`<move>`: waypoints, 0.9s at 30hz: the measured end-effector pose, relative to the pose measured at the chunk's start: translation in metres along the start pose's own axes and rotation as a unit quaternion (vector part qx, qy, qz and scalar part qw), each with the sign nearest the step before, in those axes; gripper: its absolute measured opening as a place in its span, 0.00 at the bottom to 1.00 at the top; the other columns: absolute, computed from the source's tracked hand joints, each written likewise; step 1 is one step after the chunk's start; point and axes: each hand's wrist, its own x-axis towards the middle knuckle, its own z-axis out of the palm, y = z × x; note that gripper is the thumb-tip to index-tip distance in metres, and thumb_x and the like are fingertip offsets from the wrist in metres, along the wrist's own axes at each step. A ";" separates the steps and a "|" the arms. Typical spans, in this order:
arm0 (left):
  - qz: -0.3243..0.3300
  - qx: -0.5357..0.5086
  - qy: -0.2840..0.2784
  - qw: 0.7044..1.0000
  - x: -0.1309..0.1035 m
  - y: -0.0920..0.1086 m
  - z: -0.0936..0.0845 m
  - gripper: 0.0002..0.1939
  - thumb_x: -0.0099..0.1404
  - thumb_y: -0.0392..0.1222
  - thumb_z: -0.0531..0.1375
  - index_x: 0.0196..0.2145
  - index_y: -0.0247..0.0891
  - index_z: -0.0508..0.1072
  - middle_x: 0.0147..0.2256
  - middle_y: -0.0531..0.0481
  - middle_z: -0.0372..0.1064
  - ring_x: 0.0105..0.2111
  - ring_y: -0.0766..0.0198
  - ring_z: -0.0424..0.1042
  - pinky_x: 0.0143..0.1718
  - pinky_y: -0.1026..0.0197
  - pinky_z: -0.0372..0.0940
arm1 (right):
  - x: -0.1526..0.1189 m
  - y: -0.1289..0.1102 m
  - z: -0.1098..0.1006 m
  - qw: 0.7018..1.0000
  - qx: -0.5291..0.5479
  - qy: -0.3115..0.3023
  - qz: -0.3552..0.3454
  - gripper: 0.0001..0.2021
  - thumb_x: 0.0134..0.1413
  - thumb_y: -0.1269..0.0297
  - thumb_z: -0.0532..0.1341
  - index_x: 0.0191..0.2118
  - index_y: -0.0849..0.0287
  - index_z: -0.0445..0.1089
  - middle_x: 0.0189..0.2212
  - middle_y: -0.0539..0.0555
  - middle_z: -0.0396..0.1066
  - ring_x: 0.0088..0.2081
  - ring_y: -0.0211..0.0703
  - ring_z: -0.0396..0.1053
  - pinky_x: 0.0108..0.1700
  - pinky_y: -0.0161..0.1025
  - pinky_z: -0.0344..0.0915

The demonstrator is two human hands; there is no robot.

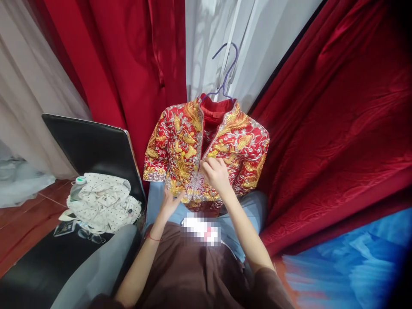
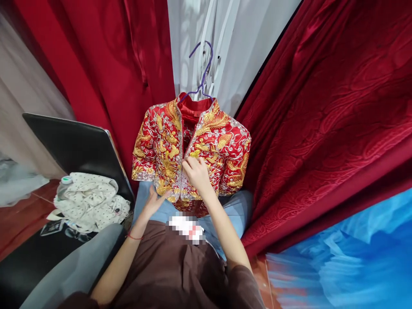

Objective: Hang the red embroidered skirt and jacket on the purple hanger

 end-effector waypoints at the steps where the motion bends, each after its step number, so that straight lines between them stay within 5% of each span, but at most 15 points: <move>1: 0.077 0.052 0.035 0.995 -0.002 0.014 0.000 0.38 0.55 0.55 0.68 0.57 0.31 0.65 0.63 0.28 0.59 0.67 0.42 0.55 0.65 0.44 0.56 | -0.001 -0.002 0.000 1.000 0.002 -0.006 -0.013 0.10 0.70 0.69 0.53 0.41 0.59 0.71 0.37 0.55 0.74 0.38 0.42 0.66 0.43 0.41 0.55; 4: 0.266 0.183 0.070 0.944 -0.005 0.064 0.007 0.21 0.64 0.51 0.63 0.50 0.36 0.69 0.54 0.36 0.68 0.59 0.49 0.66 0.60 0.48 0.61 | -0.002 -0.007 0.002 0.999 0.008 -0.015 -0.043 0.10 0.69 0.70 0.52 0.39 0.60 0.71 0.36 0.55 0.73 0.36 0.42 0.66 0.43 0.41 0.55; 9: 0.304 0.323 0.041 0.896 0.012 0.120 0.026 0.06 0.69 0.39 0.56 0.40 0.38 0.72 0.42 0.41 0.73 0.47 0.52 0.71 0.47 0.54 0.66 | -0.006 -0.009 0.002 0.997 -0.001 -0.012 -0.078 0.13 0.71 0.68 0.50 0.38 0.61 0.71 0.35 0.55 0.73 0.34 0.40 0.64 0.42 0.39 0.54; 15: 0.279 0.323 0.000 0.905 0.022 0.123 0.044 0.14 0.73 0.40 0.50 0.46 0.36 0.74 0.45 0.37 0.74 0.48 0.50 0.71 0.46 0.55 0.63 | 0.002 0.005 0.000 0.998 -0.003 -0.058 0.005 0.15 0.71 0.67 0.48 0.43 0.59 0.73 0.38 0.56 0.75 0.37 0.42 0.67 0.41 0.41 0.55; 20: 0.292 0.313 -0.014 0.904 0.018 0.119 0.052 0.15 0.74 0.42 0.49 0.46 0.38 0.75 0.43 0.37 0.75 0.47 0.51 0.71 0.45 0.56 0.62 | 0.047 0.033 -0.010 0.992 -0.006 0.011 0.124 0.15 0.70 0.68 0.48 0.47 0.57 0.73 0.41 0.59 0.74 0.40 0.47 0.67 0.43 0.45 0.58; 27: 0.290 0.324 -0.032 0.900 0.038 0.123 0.063 0.16 0.74 0.41 0.48 0.46 0.37 0.74 0.45 0.36 0.74 0.49 0.50 0.71 0.45 0.56 0.63 | 0.080 0.062 0.005 0.986 -0.028 0.057 0.153 0.18 0.69 0.68 0.47 0.52 0.56 0.72 0.44 0.62 0.73 0.42 0.50 0.67 0.46 0.49 0.60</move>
